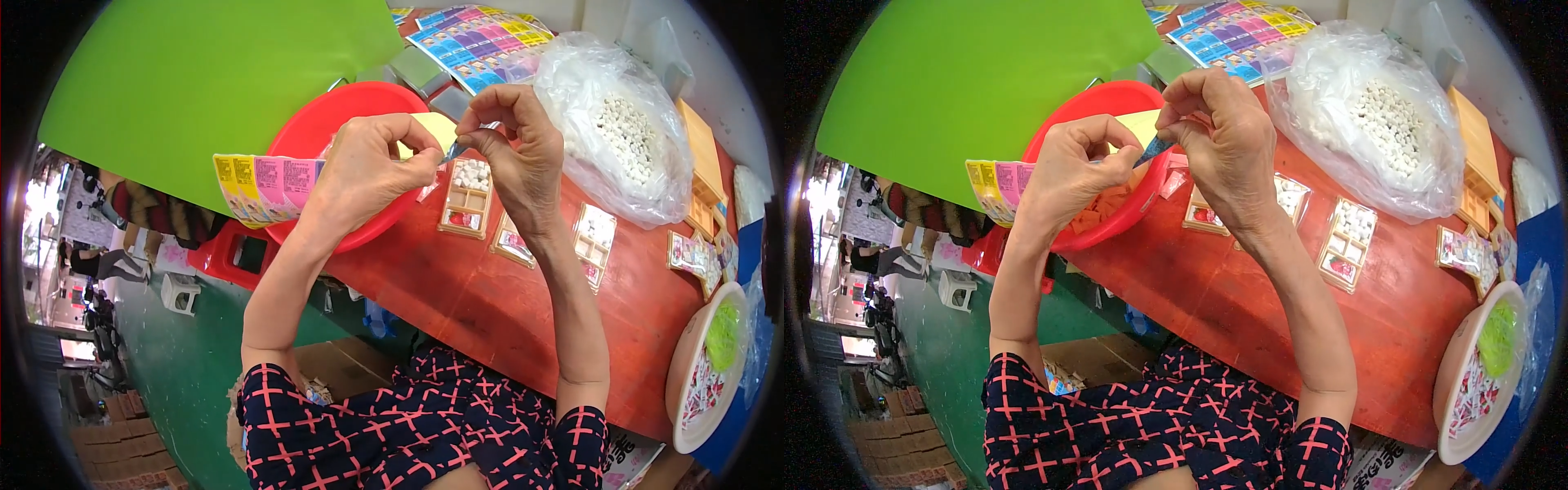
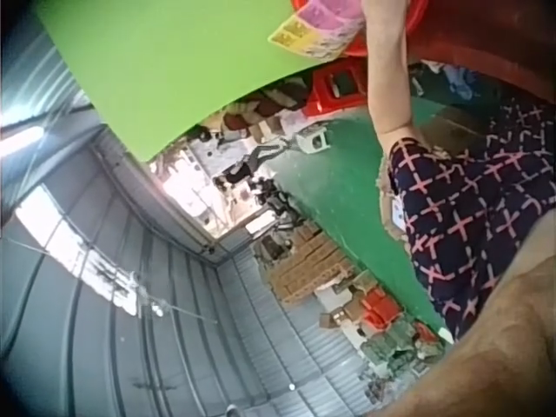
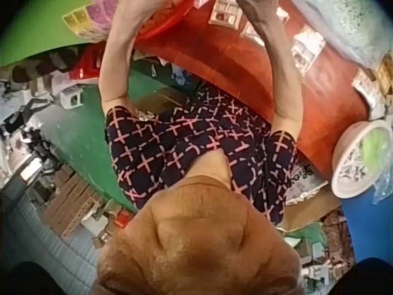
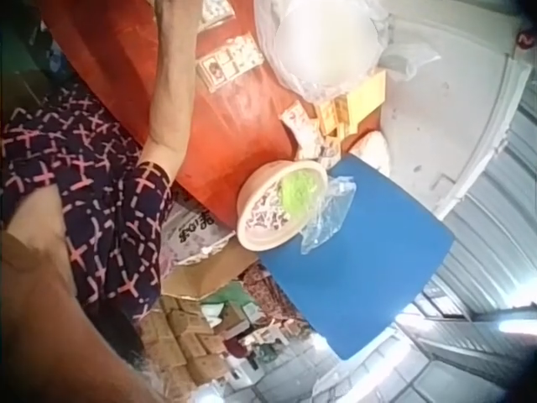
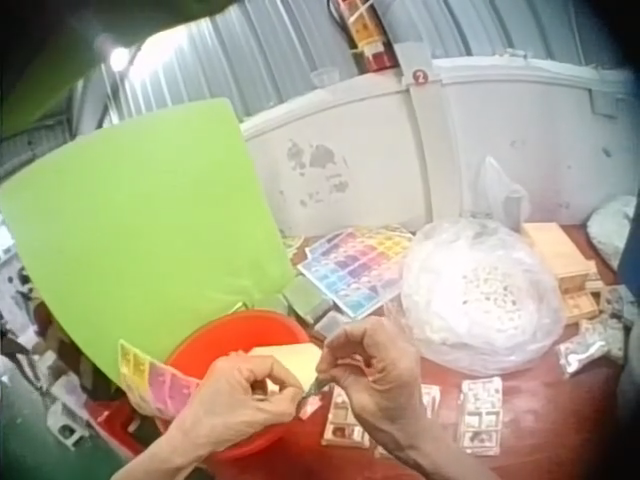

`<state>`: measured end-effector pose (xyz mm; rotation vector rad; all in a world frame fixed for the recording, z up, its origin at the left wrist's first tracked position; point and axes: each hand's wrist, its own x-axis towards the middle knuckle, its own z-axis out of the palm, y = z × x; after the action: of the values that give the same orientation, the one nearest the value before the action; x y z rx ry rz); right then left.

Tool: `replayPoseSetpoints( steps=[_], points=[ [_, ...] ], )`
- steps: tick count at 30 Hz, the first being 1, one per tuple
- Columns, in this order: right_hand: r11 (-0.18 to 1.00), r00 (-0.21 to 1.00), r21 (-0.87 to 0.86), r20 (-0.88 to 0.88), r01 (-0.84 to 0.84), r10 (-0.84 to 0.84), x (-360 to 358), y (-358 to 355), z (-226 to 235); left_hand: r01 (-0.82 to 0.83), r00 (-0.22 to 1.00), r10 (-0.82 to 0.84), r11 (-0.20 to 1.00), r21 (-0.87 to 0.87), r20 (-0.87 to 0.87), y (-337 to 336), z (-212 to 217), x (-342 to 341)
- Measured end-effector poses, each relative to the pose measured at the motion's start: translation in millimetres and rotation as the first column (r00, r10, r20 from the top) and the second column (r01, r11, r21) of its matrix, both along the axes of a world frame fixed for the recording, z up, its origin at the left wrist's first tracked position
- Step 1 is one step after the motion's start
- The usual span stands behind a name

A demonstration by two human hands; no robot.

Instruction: Packaging small white cubes and pink items into plastic trays and sealing them with adhesive strips.

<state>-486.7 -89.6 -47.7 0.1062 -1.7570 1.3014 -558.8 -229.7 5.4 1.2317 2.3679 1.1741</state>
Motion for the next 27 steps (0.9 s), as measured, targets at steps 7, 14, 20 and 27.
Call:
replayPoseSetpoints(
  steps=[7, 14, 20, 27],
  points=[
    [0.999, 1.000, -0.053, 0.002, -0.002, 0.003, -7, 3, -6, -0.006, 0.999, 0.007, 1.000, -0.005, 0.046, -2, 1, -4],
    [0.743, 0.919, 0.546, -0.292, 0.388, -0.265, -7, 4, -4, 0.068, 0.994, -0.078, 0.990, 0.126, 0.080, -8, 5, -14],
    [0.512, 0.802, 0.620, -0.499, 0.595, -0.329, -3, 1, -14, 0.086, 0.981, -0.103, 0.990, 0.109, 0.163, -9, 5, -19],
    [0.402, 0.718, 0.599, -0.630, 0.692, -0.298, -4, 4, -10, 0.097, 0.979, -0.118, 0.987, 0.129, 0.168, -4, -1, -21]
  ],
)
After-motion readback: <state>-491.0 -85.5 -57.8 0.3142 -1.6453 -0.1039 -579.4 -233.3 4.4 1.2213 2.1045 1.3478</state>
